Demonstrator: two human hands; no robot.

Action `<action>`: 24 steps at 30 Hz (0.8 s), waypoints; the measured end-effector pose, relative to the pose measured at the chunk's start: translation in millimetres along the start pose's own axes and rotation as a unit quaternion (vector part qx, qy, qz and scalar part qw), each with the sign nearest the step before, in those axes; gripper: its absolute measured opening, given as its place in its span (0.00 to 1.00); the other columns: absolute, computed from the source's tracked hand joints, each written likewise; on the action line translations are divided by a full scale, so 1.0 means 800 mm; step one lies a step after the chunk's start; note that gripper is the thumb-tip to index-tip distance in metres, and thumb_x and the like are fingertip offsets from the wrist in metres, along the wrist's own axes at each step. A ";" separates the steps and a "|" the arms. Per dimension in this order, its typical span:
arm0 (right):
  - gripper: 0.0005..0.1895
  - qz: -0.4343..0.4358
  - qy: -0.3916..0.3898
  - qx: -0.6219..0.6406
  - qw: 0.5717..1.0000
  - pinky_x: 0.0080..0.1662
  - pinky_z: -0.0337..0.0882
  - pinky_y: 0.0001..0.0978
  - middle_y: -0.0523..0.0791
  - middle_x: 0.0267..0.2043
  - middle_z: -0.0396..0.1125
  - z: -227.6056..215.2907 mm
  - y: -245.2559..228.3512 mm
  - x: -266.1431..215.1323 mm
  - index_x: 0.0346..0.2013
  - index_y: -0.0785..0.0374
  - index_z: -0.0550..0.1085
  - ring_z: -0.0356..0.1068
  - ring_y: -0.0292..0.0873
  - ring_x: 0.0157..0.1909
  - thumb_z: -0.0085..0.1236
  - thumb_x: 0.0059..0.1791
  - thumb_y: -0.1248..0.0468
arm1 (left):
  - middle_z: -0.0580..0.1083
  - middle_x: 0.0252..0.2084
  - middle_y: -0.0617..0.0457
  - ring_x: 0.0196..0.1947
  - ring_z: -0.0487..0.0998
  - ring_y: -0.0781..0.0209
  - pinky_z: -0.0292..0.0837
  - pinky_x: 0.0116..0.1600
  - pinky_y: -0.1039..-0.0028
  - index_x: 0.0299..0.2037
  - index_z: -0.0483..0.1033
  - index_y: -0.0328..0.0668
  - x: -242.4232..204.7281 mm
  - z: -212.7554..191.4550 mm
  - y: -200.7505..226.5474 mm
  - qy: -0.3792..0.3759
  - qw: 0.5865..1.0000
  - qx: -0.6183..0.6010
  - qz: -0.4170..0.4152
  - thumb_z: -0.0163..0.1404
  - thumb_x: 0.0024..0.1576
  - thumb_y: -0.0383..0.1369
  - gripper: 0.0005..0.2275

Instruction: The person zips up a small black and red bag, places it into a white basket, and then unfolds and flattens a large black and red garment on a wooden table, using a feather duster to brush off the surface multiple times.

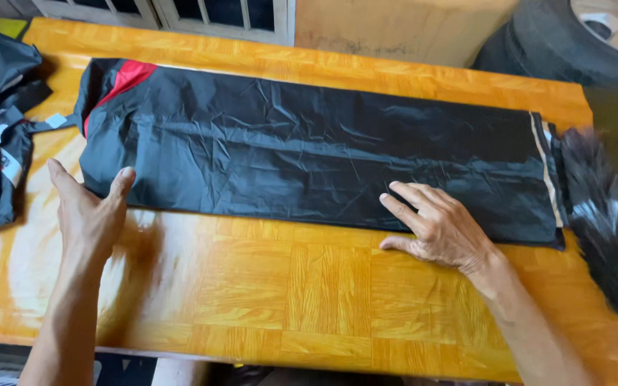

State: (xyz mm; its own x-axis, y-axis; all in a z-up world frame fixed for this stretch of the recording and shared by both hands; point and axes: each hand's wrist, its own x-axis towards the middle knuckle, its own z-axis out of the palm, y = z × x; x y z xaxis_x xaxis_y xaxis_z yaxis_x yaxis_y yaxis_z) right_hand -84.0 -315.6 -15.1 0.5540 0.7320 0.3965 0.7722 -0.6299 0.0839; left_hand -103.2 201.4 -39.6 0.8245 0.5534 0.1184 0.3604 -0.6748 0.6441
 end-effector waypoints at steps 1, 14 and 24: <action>0.35 -0.034 -0.002 -0.024 0.999 0.55 0.74 0.45 0.57 0.58 0.69 0.003 -0.002 0.000 0.58 0.66 0.73 0.72 0.56 0.56 0.62 0.47 0.42 | 0.42 0.78 0.30 0.71 0.59 0.39 0.65 0.61 0.51 0.73 0.28 0.34 -0.004 0.005 0.008 -0.015 0.985 -0.172 -0.030 0.57 0.61 0.42 0.46; 0.14 -0.098 0.081 -0.167 0.978 0.37 0.79 0.28 0.54 0.44 0.75 0.041 -0.051 0.041 0.50 0.73 0.76 0.76 0.44 0.39 0.60 0.50 0.76 | 0.76 0.51 0.53 0.37 0.79 0.62 0.79 0.29 0.70 0.52 0.60 0.56 -0.041 0.050 0.074 0.032 0.838 -0.515 -0.176 0.56 0.50 0.17 0.26; 0.13 -0.066 -0.018 0.006 0.998 0.33 0.73 0.34 0.47 0.33 0.71 -0.005 -0.091 0.026 0.45 0.68 0.75 0.68 0.44 0.31 0.54 0.46 0.75 | 0.59 0.74 0.41 0.49 0.75 0.58 0.84 0.42 0.61 0.69 0.20 0.56 -0.086 0.003 0.000 -0.014 0.894 -0.438 -0.092 0.62 0.48 0.18 0.56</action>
State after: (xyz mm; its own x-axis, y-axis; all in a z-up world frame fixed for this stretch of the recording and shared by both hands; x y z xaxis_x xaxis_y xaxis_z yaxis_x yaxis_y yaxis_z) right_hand -129.7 -255.5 -9.6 0.4578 0.8179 0.3487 0.8428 -0.5241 0.1228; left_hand -159.3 162.1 -49.6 0.8016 0.5946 -0.0616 0.0216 0.0742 0.9970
